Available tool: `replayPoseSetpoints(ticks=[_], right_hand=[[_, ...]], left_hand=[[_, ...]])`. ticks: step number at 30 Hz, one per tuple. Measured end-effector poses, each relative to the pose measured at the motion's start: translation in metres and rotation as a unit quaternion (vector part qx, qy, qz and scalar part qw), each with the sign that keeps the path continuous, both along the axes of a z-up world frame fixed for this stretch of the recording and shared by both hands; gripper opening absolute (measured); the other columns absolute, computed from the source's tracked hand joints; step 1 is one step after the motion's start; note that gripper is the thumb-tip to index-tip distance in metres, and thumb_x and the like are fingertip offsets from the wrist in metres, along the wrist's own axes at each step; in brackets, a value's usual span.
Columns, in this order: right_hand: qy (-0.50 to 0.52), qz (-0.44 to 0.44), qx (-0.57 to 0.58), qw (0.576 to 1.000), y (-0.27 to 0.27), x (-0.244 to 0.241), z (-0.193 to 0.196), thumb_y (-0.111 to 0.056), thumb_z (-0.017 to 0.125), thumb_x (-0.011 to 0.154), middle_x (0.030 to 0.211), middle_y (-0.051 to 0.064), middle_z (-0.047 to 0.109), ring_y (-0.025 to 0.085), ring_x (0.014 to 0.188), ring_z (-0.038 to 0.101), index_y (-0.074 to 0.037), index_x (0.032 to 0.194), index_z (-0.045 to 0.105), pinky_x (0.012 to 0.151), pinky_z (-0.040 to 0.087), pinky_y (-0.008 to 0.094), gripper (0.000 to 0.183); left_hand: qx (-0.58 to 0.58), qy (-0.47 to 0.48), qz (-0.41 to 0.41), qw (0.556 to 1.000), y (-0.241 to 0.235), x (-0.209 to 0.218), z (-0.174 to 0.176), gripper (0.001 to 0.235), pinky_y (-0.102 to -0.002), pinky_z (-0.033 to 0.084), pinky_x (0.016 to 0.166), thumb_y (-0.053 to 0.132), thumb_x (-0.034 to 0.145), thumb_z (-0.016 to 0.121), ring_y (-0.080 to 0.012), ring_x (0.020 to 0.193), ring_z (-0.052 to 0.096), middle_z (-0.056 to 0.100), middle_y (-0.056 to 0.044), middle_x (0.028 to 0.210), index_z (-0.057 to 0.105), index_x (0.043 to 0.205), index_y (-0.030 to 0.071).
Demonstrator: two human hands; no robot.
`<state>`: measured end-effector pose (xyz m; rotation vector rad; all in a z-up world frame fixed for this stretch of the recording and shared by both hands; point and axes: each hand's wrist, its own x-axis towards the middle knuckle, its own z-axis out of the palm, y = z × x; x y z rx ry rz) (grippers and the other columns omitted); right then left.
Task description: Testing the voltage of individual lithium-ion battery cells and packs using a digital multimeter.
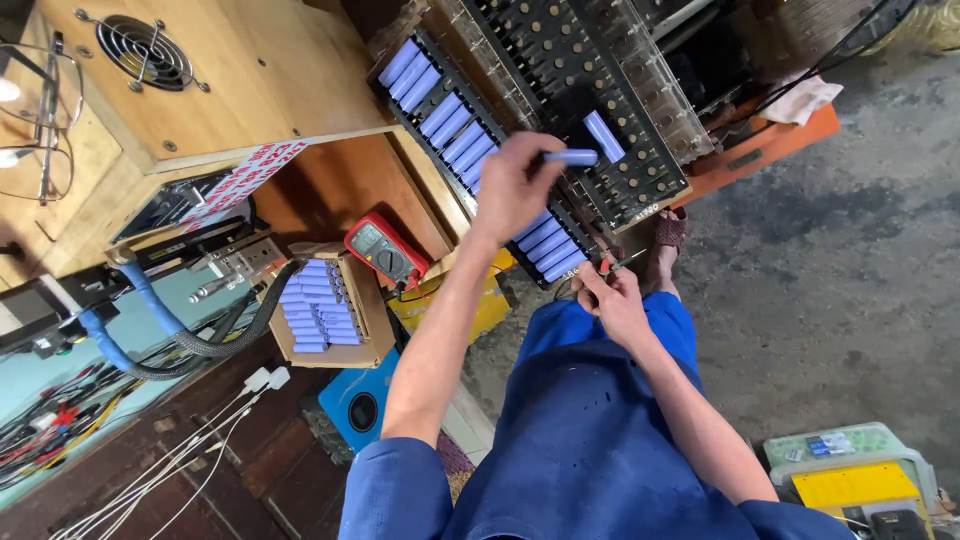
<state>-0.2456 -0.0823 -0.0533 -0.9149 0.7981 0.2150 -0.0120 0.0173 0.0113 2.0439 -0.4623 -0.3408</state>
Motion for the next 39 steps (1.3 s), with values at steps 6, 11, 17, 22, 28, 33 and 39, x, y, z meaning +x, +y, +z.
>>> replayPoseSetpoints(ticks=[6,11,17,22,28,33,39], right_hand=[[-0.012,0.09,-0.007,0.996,-0.015,0.012,0.025,-0.032,0.06,0.106,0.054,0.005,0.046,0.012,0.049,0.037,0.0,0.08,0.068,0.047,0.026,0.026,0.042],[0.012,0.061,0.0,0.998,-0.01,0.008,0.014,-0.03,0.065,0.104,0.066,0.003,0.056,0.009,0.05,0.046,-0.004,0.08,0.064,0.044,0.029,0.025,0.036],[-0.01,0.062,-0.012,0.998,-0.01,0.008,0.016,-0.032,0.063,0.105,0.061,0.002,0.055,0.008,0.049,0.046,-0.007,0.08,0.061,0.044,0.033,0.024,0.035],[0.003,0.052,-0.009,0.999,-0.01,0.006,0.013,-0.029,0.063,0.105,0.068,0.005,0.059,0.009,0.05,0.049,-0.007,0.082,0.062,0.044,0.035,0.023,0.032],[0.009,0.038,0.001,0.999,-0.004,0.001,0.006,-0.028,0.064,0.105,0.077,0.008,0.066,0.008,0.051,0.052,-0.007,0.085,0.064,0.045,0.036,0.022,0.03],[0.019,0.037,-0.01,0.999,-0.001,0.003,0.008,-0.034,0.064,0.104,0.079,0.008,0.066,0.007,0.052,0.053,-0.005,0.087,0.064,0.045,0.034,0.021,0.033],[0.026,0.037,-0.007,0.999,-0.003,0.004,0.014,-0.034,0.063,0.105,0.078,0.01,0.068,0.008,0.051,0.053,-0.004,0.087,0.065,0.045,0.036,0.021,0.034]], left_hand=[[0.173,-0.184,-0.087,0.964,0.063,0.088,0.051,0.037,-0.046,0.06,0.094,-0.022,0.087,0.055,-0.0351,0.104,0.067,0.065,-0.022,0.112,0.063,0.119,-0.006],[0.401,-0.17,-0.294,0.851,0.068,0.138,0.046,0.054,-0.041,0.053,0.079,-0.018,0.07,0.07,-0.0305,0.095,0.048,0.059,-0.018,0.099,0.06,0.122,-0.008],[0.319,-0.138,-0.306,0.886,0.065,0.141,0.044,0.048,-0.049,0.057,0.072,-0.026,0.077,0.053,-0.036,0.09,0.06,0.054,-0.02,0.112,0.05,0.119,-0.002],[0.453,-0.133,-0.341,0.813,0.088,0.128,0.044,0.09,-0.051,0.053,0.093,-0.014,0.067,0.072,-0.0386,0.12,0.048,0.04,-0.017,0.15,0.038,0.148,0.005],[0.428,-0.245,-0.332,0.804,0.119,0.12,0.017,0.092,-0.049,0.057,0.095,-0.01,0.081,0.066,-0.0398,0.129,0.044,0.037,-0.023,0.151,0.024,0.161,0.006],[0.366,-0.311,-0.347,0.805,0.12,0.127,0.013,0.063,-0.047,0.06,0.097,-0.004,0.095,0.063,-0.0382,0.12,0.05,0.046,-0.023,0.141,0.038,0.153,-0.001],[0.413,-0.285,-0.348,0.792,0.129,0.115,0.001,0.087,-0.049,0.062,0.101,-0.018,0.077,0.066,-0.0421,0.132,0.045,0.037,-0.027,0.15,0.033,0.156,-0.006]])
